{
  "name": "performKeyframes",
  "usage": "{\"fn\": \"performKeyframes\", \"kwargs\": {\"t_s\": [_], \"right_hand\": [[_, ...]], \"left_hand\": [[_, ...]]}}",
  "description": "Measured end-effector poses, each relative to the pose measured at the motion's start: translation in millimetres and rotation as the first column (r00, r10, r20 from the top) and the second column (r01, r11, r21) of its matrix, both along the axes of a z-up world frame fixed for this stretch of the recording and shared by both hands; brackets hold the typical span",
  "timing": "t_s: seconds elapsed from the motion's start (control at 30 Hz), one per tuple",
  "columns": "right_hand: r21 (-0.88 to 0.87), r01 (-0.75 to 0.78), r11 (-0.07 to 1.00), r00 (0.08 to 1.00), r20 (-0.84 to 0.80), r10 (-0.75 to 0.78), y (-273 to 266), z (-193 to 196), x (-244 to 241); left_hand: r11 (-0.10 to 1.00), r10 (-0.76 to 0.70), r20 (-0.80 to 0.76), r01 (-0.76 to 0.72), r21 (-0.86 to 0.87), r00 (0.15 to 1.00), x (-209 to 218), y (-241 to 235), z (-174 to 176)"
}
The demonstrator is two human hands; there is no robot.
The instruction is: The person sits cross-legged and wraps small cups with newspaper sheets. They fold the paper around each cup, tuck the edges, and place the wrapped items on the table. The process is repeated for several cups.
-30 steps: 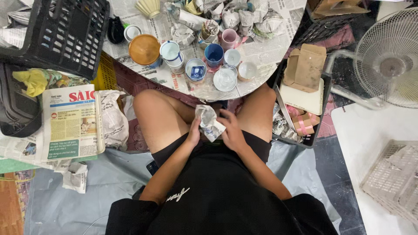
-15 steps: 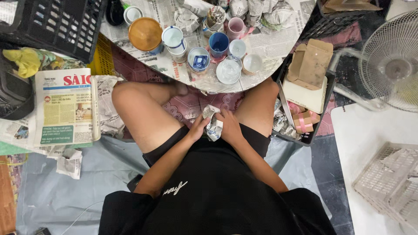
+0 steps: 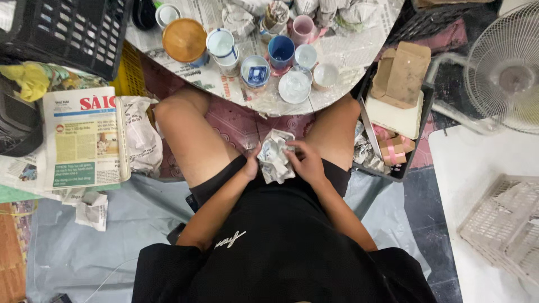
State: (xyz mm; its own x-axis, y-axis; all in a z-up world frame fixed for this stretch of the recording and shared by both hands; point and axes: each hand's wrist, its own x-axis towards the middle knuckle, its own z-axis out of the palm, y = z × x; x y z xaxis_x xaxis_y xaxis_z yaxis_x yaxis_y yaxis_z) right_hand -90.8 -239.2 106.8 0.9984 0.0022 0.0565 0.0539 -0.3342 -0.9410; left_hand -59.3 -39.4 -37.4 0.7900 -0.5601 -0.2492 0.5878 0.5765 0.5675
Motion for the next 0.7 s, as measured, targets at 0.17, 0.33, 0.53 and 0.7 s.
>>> {"fn": "performKeyframes", "kwargs": {"t_s": [0.17, 0.33, 0.53, 0.7], "right_hand": [[0.231, 0.039, 0.972, 0.999, -0.026, -0.034, -5, -16, 8], [0.290, 0.129, 0.948, 0.992, -0.046, -0.121, -24, -47, 13], [0.320, 0.232, 0.919, 0.973, -0.073, -0.220, -20, -66, 13], [0.005, 0.197, 0.980, 0.941, 0.279, -0.190, -22, -13, 5]], "left_hand": [[0.995, -0.006, -0.073, -0.001, -0.096, 0.997, 11, 4, 7], [0.996, -0.022, -0.081, 0.015, -0.083, 0.997, 22, -9, 18], [0.999, -0.050, -0.066, 0.050, 0.005, 0.997, 34, -18, 34], [0.992, -0.104, 0.204, 0.086, 0.095, 0.973, 37, -25, 23]]}}
